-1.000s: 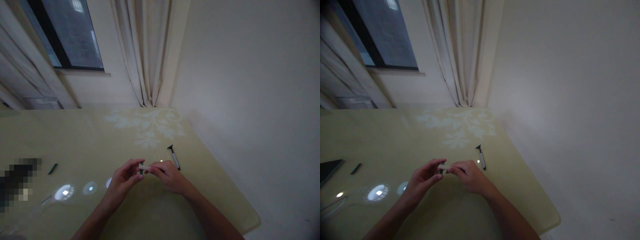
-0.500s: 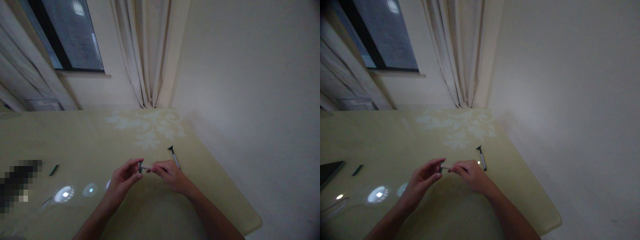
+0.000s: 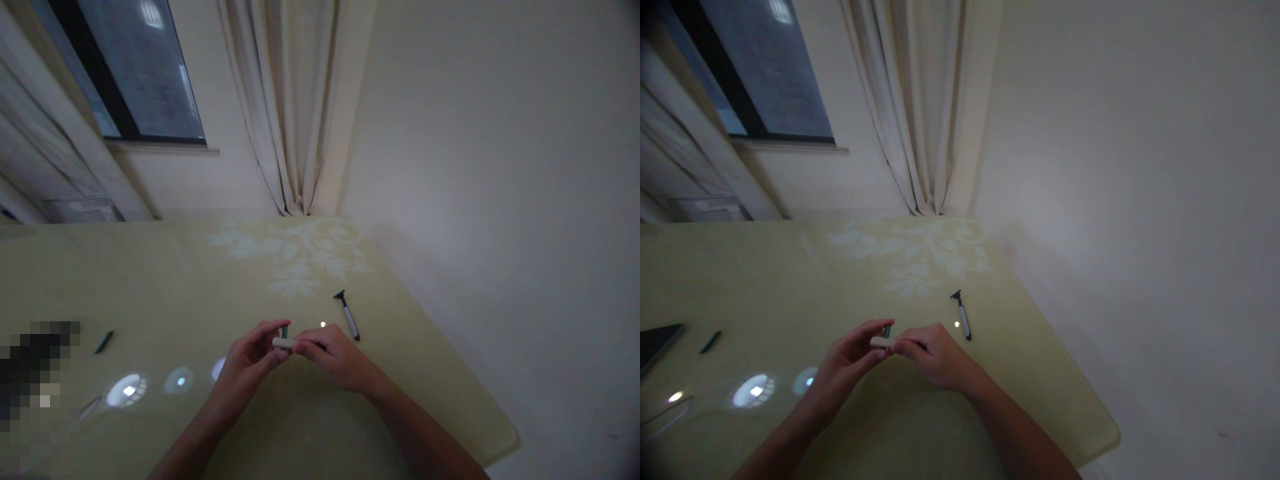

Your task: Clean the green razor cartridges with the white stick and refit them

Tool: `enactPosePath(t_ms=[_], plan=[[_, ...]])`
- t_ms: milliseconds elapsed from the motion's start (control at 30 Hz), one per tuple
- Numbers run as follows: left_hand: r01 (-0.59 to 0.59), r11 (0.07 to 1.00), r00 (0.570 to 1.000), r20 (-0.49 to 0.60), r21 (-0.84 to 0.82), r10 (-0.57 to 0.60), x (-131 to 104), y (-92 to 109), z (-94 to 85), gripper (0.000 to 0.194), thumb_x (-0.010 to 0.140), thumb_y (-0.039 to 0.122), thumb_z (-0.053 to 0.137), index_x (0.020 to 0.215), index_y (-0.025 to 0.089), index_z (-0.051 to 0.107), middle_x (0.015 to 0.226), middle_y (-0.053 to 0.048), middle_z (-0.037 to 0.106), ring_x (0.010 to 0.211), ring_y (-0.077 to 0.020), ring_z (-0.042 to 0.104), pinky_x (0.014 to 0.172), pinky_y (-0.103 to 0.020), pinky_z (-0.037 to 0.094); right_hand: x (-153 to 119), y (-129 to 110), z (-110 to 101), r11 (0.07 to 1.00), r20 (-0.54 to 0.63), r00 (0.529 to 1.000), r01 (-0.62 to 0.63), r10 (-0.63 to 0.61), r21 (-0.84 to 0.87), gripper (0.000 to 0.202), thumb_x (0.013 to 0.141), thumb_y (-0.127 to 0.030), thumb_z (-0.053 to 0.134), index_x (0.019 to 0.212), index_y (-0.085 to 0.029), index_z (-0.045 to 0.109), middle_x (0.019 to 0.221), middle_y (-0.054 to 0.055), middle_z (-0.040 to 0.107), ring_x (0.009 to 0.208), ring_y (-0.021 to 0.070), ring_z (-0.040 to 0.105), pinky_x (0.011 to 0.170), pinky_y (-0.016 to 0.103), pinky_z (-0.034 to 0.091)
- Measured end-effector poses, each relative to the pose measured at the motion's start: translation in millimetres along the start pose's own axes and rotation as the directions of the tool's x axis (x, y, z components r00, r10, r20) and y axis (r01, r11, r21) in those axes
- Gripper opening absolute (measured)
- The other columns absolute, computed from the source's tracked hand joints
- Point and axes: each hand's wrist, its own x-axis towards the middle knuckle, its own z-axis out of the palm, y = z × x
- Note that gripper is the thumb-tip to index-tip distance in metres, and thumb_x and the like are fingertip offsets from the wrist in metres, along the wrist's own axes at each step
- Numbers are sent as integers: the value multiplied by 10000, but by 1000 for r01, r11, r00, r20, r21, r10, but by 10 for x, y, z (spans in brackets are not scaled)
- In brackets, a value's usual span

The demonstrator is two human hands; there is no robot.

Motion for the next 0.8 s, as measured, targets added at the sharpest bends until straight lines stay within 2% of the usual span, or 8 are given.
enactPosePath(t_ms=[133,300,467,600,800], plan=[[-24,999,999,-26,30,25,-12,23,-2,411,793,379,893,1181,253,838,859,-22,656,805,-193,653,737,-289,560,1,10,11,1000,-33,999,-12,12,-2,486,1106,-510,517,903,-159,784,744,-6,620,676,139,496,670,260,355],[16,999,999,-29,41,-15,-10,85,-8,437,783,403,896,1183,236,835,837,-29,677,789,-203,666,725,-299,566,11,2,23,1000,-29,999,-25,25,12,545,1084,-561,534,774,-159,732,677,-18,562,638,135,461,645,259,350],[-16,1000,999,-32,19,16,-4,64,6,405,769,387,908,1147,255,850,841,-21,668,795,-192,656,734,-290,561,13,18,17,1000,-62,998,-8,8,-2,487,1103,-518,513,935,-161,797,766,3,649,688,143,522,683,262,371],[29,1000,1000,11,-7,-29,-13,40,18,416,785,396,899,1177,269,842,892,-42,707,831,-216,684,760,-317,572,14,37,24,1000,-31,999,18,-18,1,490,1093,-508,549,847,-149,773,690,-24,559,650,127,469,639,254,332],[-27,999,1000,-2,32,27,-11,75,12,387,797,372,892,1168,269,855,828,-13,627,794,-187,633,739,-288,545,10,48,-15,1000,-59,998,-13,14,12,501,1099,-530,529,930,-148,804,715,-17,581,652,130,465,633,260,320]])
